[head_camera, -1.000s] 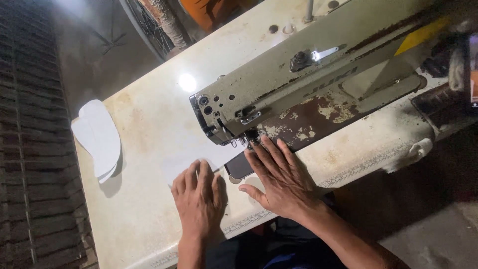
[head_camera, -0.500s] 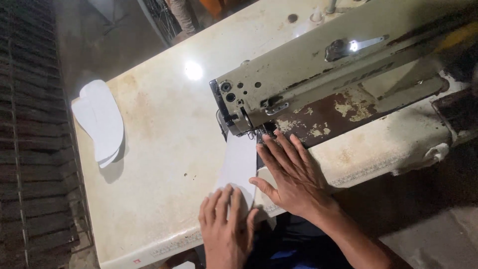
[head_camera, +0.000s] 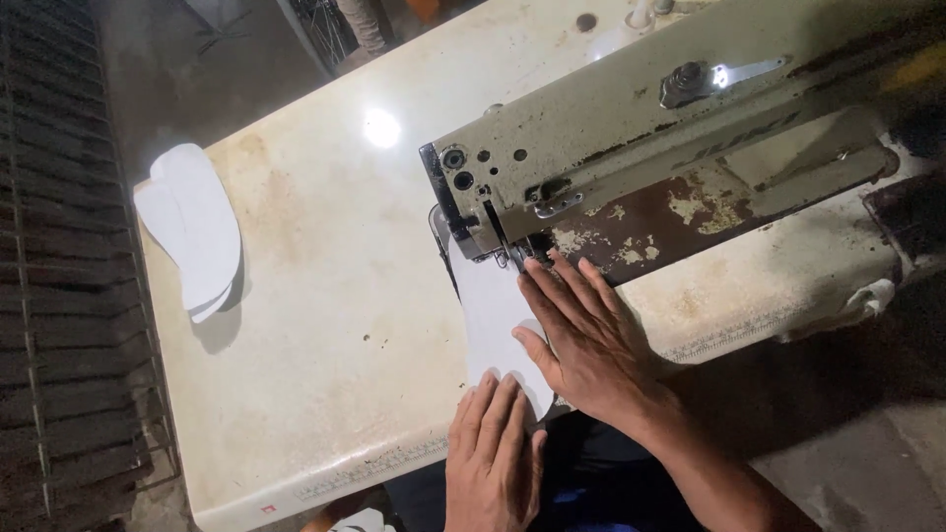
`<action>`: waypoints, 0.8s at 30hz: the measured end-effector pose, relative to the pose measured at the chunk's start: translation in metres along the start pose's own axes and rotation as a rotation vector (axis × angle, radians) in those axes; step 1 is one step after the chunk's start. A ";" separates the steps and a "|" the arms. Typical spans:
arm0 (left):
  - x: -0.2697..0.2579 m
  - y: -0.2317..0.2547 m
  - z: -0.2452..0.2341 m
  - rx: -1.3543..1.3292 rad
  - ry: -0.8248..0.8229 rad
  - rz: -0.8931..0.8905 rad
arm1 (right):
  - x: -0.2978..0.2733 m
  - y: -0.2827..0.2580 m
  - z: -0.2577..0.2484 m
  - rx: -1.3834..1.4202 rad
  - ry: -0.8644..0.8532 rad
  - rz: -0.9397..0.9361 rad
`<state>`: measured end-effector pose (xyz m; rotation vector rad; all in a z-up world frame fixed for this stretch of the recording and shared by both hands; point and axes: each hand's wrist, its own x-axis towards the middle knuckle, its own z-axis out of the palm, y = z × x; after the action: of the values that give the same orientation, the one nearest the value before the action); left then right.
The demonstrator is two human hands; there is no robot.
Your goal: The person is using an industrial sewing machine to stitch the edges of shoe insoles.
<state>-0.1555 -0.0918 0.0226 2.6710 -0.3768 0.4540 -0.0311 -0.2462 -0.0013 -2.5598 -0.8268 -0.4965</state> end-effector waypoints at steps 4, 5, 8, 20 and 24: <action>0.004 -0.008 0.002 -0.035 -0.020 0.052 | 0.003 0.001 -0.004 -0.026 0.007 -0.024; 0.007 -0.011 0.000 -0.080 -0.016 0.096 | 0.002 0.001 -0.004 -0.018 -0.007 -0.021; 0.017 -0.021 -0.003 -0.173 -0.017 0.156 | 0.001 0.000 -0.001 -0.005 -0.012 -0.004; 0.043 -0.048 -0.014 -0.065 -0.154 0.103 | 0.000 -0.002 -0.003 0.001 -0.036 0.023; 0.048 -0.054 -0.014 -0.040 -0.158 0.091 | 0.004 -0.003 -0.008 -0.024 -0.029 0.013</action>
<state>-0.0981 -0.0476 0.0342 2.6665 -0.5505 0.2597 -0.0317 -0.2457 0.0079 -2.5985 -0.8189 -0.4694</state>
